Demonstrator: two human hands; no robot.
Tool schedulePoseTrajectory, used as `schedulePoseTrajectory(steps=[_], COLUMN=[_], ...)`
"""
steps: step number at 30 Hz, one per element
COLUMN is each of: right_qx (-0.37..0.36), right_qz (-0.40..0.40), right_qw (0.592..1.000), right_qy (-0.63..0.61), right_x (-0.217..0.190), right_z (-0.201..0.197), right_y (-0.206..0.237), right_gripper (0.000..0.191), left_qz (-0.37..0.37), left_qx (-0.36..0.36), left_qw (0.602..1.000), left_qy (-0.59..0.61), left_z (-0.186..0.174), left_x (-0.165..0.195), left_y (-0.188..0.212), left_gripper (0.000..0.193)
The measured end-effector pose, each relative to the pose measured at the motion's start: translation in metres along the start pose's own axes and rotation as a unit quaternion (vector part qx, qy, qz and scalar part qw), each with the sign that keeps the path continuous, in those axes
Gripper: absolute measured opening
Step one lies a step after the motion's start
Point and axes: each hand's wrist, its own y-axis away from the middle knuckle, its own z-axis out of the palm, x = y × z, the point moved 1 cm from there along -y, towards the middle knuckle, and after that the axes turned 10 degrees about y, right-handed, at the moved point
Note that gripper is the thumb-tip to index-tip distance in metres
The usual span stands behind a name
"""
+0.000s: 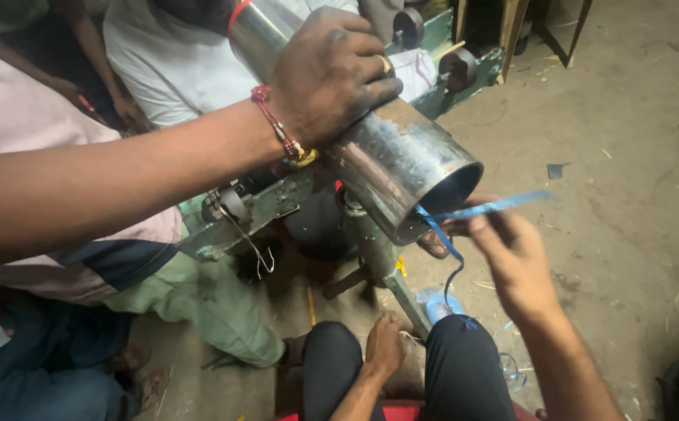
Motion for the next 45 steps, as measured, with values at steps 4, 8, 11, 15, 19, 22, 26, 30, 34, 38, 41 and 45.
schedulePoseTrajectory(steps=[4,8,11,15,19,22,26,30,34,38,41,45], right_qx=[-0.007,0.018,0.021,0.047,0.074,0.084,0.07,0.08,0.077,0.053,0.046,0.046], right_qz=[0.017,-0.018,-0.048,-0.043,-0.021,-0.081,-0.061,-0.062,-0.132,-0.139,-0.119,-0.051], right_qw=[1.0,0.995,0.996,0.996,0.995,0.993,0.994,0.993,0.988,0.989,0.992,0.995], right_qy=[0.003,-0.1,-0.072,-0.057,-0.065,-0.027,-0.05,-0.06,-0.022,-0.018,-0.027,-0.075], right_x=[-0.009,-0.044,-0.057,-0.063,-0.068,-0.069,-0.059,-0.052,-0.055,-0.059,-0.06,-0.06], right_z=[0.013,0.026,0.035,0.05,0.076,0.098,0.117,0.127,0.122,0.112,0.109,0.106], right_y=[-0.001,-0.01,-0.008,0.008,0.022,0.026,0.028,0.027,0.026,0.026,0.024,0.022], right_gripper=[0.042,0.054,0.043,0.04,0.045,0.059,0.066,0.065,0.061,0.061,0.063,0.063], left_qz=[0.132,0.044,0.19,0.212,0.183,0.184,0.185,0.153,0.113,0.109,0.118,0.123], left_qx=[0.189,0.302,0.294,0.298,0.329,0.385,0.435,0.408,0.375,0.378,0.377,0.371], left_qw=[0.972,0.893,0.918,0.926,0.892,0.885,0.871,0.9,0.92,0.919,0.919,0.92], left_qy=[0.05,0.329,0.187,0.091,0.251,0.183,0.136,-0.029,-0.028,-0.006,-0.012,0.0], left_z=[-0.047,-0.15,-0.216,-0.244,-0.235,-0.232,-0.24,-0.248,-0.246,-0.242,-0.241,-0.242], left_x=[0.077,0.191,0.267,0.308,0.297,0.282,0.276,0.281,0.284,0.289,0.291,0.289], left_y=[-0.014,-0.02,-0.028,-0.041,-0.042,-0.04,-0.043,-0.04,-0.042,-0.041,-0.043,-0.047], left_gripper=[0.013,0.036,0.059,0.056,0.047,0.043,0.027,0.017,0.019,0.014,0.011,0.011])
